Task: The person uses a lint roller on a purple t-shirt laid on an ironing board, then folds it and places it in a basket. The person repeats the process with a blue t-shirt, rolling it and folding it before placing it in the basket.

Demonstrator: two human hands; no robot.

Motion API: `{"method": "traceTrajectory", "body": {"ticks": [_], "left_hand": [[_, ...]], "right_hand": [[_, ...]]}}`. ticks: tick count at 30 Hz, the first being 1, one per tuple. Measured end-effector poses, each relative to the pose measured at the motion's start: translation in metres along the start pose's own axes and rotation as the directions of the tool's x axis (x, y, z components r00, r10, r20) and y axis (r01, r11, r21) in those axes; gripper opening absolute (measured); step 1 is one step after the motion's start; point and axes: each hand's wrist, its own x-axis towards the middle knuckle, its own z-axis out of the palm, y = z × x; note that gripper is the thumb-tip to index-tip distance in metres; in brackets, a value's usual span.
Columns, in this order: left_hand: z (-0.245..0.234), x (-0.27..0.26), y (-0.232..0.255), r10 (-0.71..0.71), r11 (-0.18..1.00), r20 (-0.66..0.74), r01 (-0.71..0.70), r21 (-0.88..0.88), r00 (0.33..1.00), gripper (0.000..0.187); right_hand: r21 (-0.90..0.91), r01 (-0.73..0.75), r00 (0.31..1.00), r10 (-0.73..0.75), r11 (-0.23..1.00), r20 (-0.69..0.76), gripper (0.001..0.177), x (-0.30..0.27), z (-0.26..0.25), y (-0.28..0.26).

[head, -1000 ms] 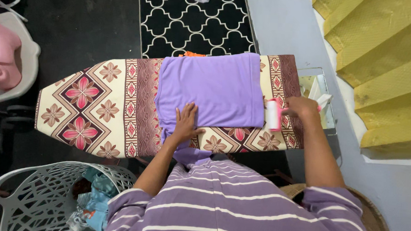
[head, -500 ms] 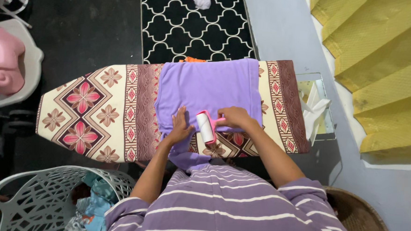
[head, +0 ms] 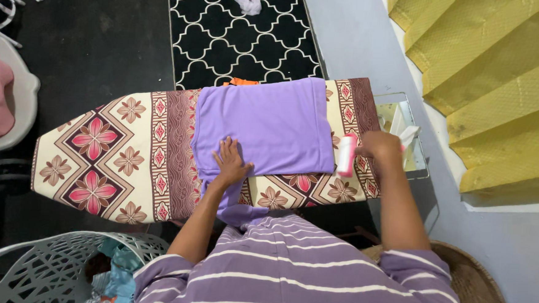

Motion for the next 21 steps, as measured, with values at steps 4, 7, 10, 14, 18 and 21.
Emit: {"method": "traceTrajectory", "body": {"ticks": [4,7,10,14,18,21], "left_hand": [[-0.013,0.016,-0.010,-0.066,0.997,-0.021,0.067,0.033,0.998,0.114],[-0.020,0.034,-0.036,-0.109,0.993,-0.050,0.106,-0.055,0.993,0.120],[-0.028,0.039,-0.060,-0.084,0.995,-0.209,0.069,-0.077,0.974,0.111],[-0.023,0.035,-0.070,-0.059,0.998,-0.253,0.051,-0.039,0.966,0.105],[-0.020,0.035,-0.064,-0.085,0.996,-0.258,0.075,-0.047,0.962,0.106],[-0.022,0.032,-0.060,-0.092,0.994,-0.265,0.075,-0.077,0.960,0.106]], "right_hand": [[0.542,0.133,0.988,-0.067,0.830,-0.140,0.054,-0.012,0.005,0.000],[0.963,0.070,0.998,-0.013,0.259,-0.069,0.049,-0.035,0.028,-0.065],[0.999,0.019,1.000,-0.001,-0.027,-0.019,0.040,-0.045,0.055,-0.128],[0.973,-0.079,0.995,-0.082,-0.216,0.062,0.031,-0.022,0.108,-0.168],[0.957,-0.125,0.992,-0.023,-0.262,0.123,0.029,0.028,0.109,-0.172],[0.952,-0.048,0.997,-0.070,-0.302,0.028,0.025,0.081,0.079,-0.164]]}}
